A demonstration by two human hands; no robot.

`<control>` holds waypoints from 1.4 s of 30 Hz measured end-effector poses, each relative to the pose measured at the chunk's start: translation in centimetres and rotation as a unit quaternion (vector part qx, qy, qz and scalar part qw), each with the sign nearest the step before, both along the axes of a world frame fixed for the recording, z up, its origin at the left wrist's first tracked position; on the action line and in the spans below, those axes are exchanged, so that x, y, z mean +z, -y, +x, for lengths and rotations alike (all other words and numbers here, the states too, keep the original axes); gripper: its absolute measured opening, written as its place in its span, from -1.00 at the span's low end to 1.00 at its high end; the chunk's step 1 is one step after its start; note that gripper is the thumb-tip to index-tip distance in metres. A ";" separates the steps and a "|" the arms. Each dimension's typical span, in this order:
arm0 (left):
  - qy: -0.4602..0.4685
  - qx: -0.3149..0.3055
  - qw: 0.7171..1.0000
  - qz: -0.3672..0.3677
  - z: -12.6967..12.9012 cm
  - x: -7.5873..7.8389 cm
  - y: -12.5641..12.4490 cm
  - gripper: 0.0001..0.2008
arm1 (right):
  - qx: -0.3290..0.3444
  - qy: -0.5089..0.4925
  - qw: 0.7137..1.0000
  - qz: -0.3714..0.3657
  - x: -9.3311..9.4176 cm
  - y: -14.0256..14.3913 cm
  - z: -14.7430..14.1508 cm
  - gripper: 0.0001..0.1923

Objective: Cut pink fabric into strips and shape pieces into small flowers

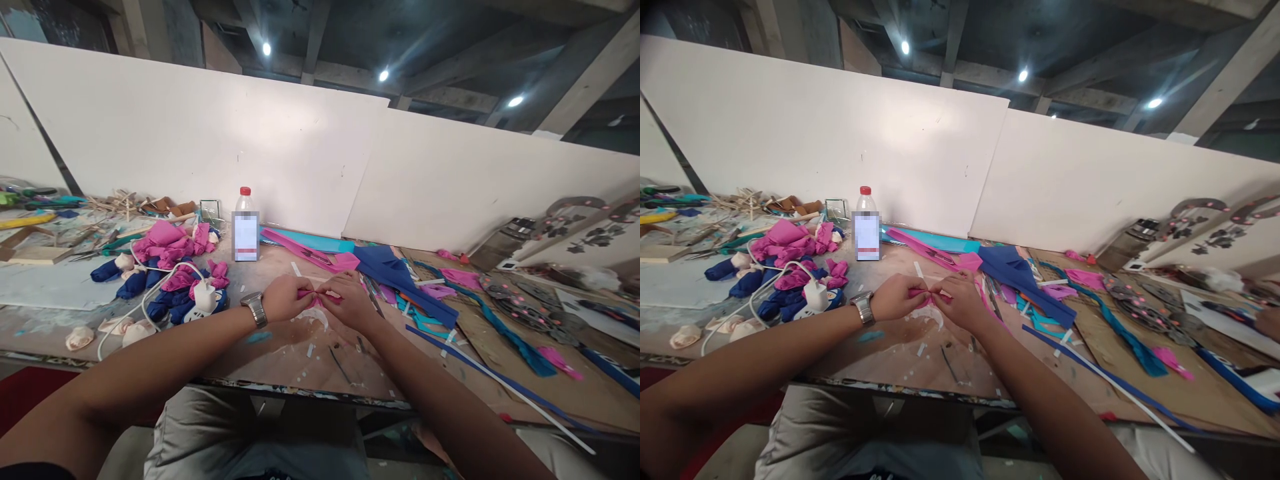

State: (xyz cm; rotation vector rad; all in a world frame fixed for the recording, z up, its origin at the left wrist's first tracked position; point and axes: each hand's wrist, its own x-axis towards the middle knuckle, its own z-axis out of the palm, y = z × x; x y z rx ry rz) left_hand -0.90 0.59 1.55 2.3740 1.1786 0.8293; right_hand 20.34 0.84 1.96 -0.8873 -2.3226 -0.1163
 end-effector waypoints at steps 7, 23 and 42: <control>0.061 -0.018 0.997 -0.037 -0.1 0.0 -0.3 -0.74 | 0.002 0.015 1.000 0.025 0.3 0.3 -0.1 -0.93; 0.005 -0.008 1.000 0.008 0.0 -0.2 -0.3 -0.80 | 0.002 0.004 1.000 0.028 0.3 0.3 0.0 -0.92; 0.017 -0.023 1.000 0.008 -0.2 -0.4 -0.5 -0.73 | -0.003 0.010 1.000 0.021 0.2 0.2 0.1 -0.94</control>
